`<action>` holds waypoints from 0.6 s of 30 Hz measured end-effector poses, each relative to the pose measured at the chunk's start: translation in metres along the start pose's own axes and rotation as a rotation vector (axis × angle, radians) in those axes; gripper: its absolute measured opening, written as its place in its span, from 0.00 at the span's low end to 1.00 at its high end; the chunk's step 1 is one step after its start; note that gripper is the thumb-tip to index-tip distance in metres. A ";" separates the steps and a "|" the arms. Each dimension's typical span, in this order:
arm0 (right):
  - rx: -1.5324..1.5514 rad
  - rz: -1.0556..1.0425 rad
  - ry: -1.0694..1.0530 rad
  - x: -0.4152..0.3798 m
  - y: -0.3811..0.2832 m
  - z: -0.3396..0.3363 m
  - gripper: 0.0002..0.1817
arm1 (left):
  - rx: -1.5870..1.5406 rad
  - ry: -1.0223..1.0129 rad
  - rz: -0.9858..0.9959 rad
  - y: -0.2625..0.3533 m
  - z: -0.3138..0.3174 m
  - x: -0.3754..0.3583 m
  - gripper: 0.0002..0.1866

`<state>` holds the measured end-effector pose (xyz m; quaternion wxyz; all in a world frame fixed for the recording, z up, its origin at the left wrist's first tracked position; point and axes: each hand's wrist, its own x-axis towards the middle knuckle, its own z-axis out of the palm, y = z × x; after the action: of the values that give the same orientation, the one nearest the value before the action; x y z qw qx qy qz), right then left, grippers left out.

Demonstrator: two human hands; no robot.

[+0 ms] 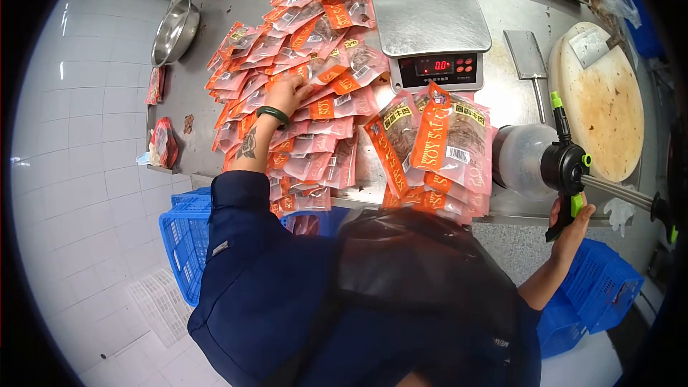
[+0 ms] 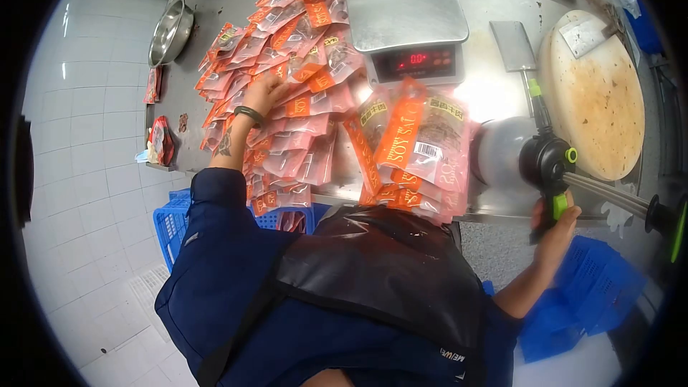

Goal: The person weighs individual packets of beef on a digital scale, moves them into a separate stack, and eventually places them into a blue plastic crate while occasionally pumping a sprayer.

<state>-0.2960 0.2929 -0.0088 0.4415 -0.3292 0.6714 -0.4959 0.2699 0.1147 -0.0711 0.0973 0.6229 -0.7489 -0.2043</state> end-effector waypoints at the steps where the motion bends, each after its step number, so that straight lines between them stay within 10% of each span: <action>1: -0.016 -0.014 -0.023 0.000 -0.001 0.000 0.41 | 0.001 0.016 -0.068 0.002 -0.002 0.004 0.18; 5: -0.007 -0.005 -0.031 0.002 0.006 -0.007 0.41 | -0.574 -0.120 -0.462 -0.015 0.018 0.027 0.14; 9: -0.002 -0.042 -0.065 -0.001 0.002 -0.003 0.41 | -0.663 -0.215 -0.315 -0.024 0.028 0.025 0.14; 12: 0.012 -0.027 -0.067 0.000 0.006 -0.005 0.42 | 0.237 -0.061 -0.043 0.017 0.024 0.007 0.20; 18: -0.008 -0.046 -0.052 -0.001 0.001 -0.002 0.42 | 0.723 -0.041 -0.005 0.041 0.025 0.012 0.14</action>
<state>-0.2978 0.2948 -0.0093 0.4459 -0.3595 0.6539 -0.4944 0.2207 0.1136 -0.0771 -0.1449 0.6147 -0.7729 0.0613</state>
